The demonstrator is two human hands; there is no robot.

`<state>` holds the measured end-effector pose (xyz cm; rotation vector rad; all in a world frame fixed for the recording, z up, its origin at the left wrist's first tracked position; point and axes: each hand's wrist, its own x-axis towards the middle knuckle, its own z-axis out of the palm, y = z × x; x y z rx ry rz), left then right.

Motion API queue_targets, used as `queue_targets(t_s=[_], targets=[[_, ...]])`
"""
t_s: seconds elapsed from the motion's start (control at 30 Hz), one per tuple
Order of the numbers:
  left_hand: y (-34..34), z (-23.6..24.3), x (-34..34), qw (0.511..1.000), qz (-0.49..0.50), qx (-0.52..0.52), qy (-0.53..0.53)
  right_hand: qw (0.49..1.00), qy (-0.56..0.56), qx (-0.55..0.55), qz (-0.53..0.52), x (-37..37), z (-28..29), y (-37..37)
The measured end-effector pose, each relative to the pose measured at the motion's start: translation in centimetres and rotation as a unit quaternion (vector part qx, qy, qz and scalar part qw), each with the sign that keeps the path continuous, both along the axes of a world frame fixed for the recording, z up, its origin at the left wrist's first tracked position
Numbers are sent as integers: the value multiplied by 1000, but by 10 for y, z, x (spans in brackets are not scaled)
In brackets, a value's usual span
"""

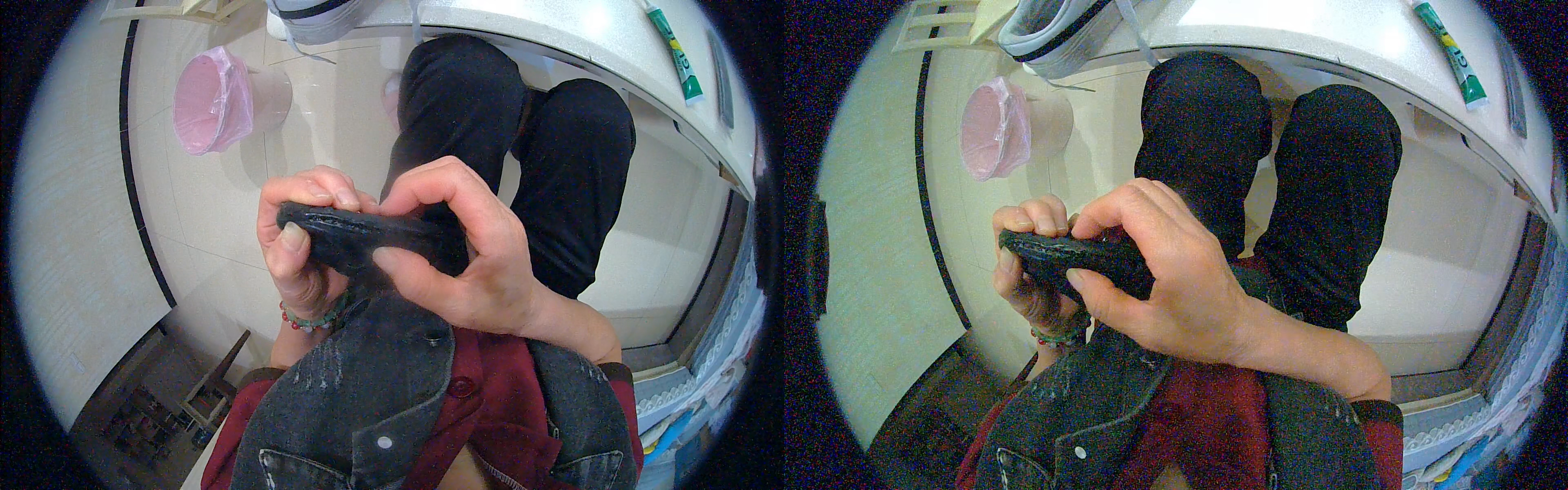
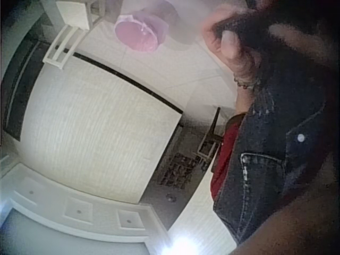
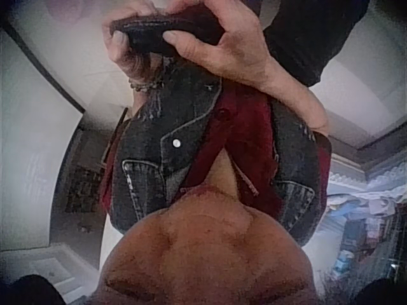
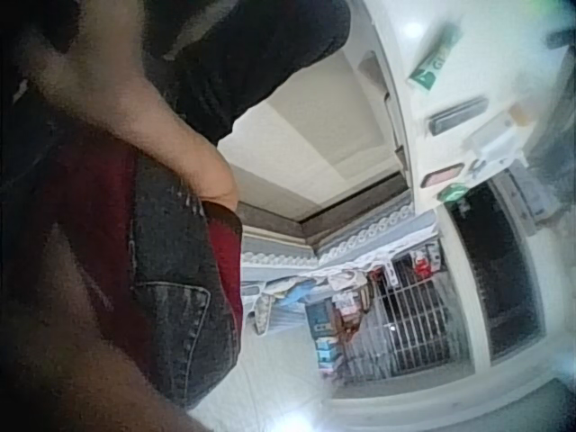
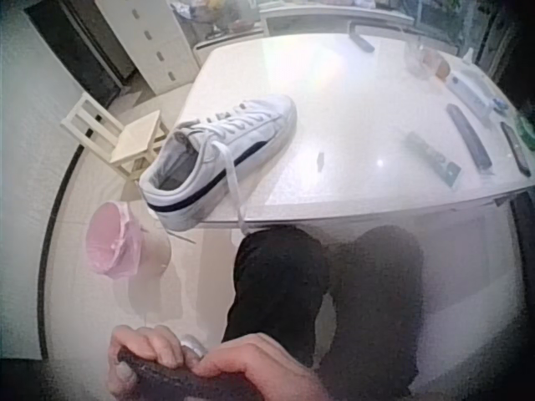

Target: The person applies glue from a tube to a black shoe sole and presses the edges together to bond them. They repeat the application and pressing steps on the same sole area.

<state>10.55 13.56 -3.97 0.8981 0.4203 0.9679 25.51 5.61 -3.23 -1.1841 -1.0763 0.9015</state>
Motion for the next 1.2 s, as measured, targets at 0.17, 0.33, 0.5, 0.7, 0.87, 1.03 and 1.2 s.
queue_targets(t_s=[0.17, 0.33, 0.5, 0.7, 0.87, 1.03, 1.2], targets=[[-2, 0, 0, 1000, 0, -7, 1, 1000, -17, 15, -1, 1, -1, 0], [-3, 1, 0, 1000, 1, -8, 5, 999, -21, 29, -7, 1, -2, 0], [-3, 1, -2, 1000, 3, -14, 14, 999, -18, 27, -19, -1, -3, 1], [0, 0, -3, 1000, -10, -9, 12, 999, 8, 28, -40, -4, -4, 3], [1, -1, -2, 1000, -4, -18, 12, 999, 21, 28, -42, -5, -5, 5], [4, -3, -1, 1000, -6, -20, 18, 1000, 18, 19, -12, 1, -8, 6], [5, -4, 0, 999, -10, -14, 30, 998, 55, 9, -41, -3, -9, 8]])
